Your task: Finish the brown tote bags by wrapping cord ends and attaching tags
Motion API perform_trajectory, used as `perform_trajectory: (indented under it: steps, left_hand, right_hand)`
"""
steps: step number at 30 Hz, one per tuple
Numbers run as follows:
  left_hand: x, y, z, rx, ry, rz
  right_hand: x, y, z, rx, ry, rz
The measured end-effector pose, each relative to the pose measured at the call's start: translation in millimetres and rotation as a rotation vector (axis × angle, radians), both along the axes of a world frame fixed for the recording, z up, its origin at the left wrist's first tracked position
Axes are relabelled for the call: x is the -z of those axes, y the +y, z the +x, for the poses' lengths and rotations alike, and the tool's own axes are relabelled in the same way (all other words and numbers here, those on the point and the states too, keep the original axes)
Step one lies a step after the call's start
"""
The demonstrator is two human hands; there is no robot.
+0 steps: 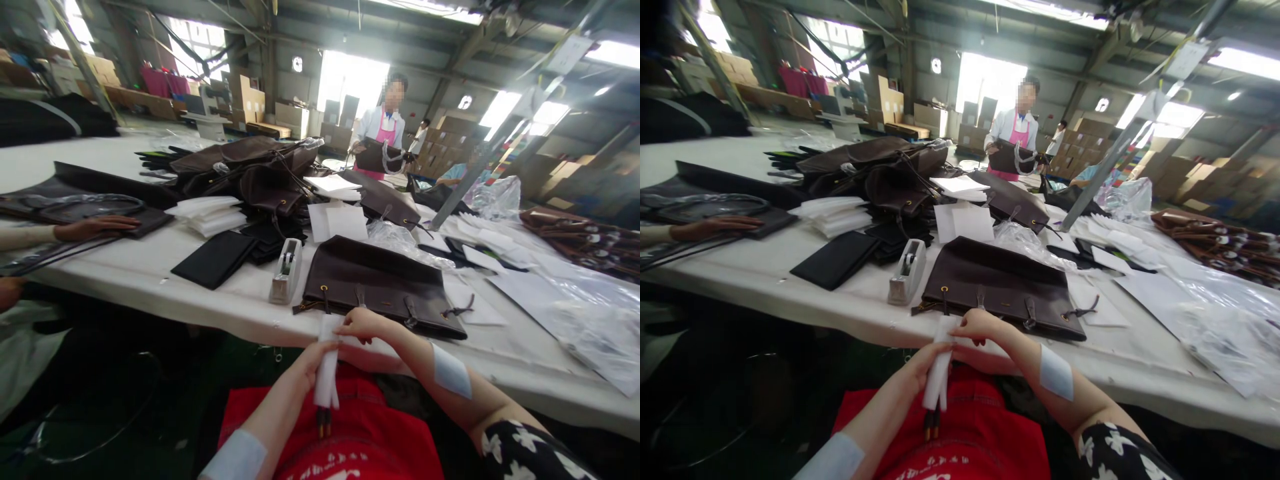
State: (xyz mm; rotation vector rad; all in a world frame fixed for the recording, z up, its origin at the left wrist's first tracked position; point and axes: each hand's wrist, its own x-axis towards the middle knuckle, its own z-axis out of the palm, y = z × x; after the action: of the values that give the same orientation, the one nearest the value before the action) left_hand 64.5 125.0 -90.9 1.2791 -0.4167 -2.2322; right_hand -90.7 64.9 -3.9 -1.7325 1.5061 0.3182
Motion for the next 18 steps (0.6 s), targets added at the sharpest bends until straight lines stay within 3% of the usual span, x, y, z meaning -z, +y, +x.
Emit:
perform_trajectory:
  steps: [2,8,12,18]
  left_hand:
    - [0.1,-1,3,0.020,0.009,0.058]
    - [-9.8,-7,16,0.006,0.169,0.131]
    - [-29.9,-15,30,0.039,0.369,0.159]
    - [-54.5,-16,39,0.152,0.911,0.427]
  right_hand:
    - [0.3,5,-15,0.029,-0.155,0.049]
    - [11.6,29,-41,0.322,-0.563,0.111]
    - [28.0,44,-32,0.419,-0.747,0.188]
    - [74.6,49,5,0.648,-1.117,0.369]
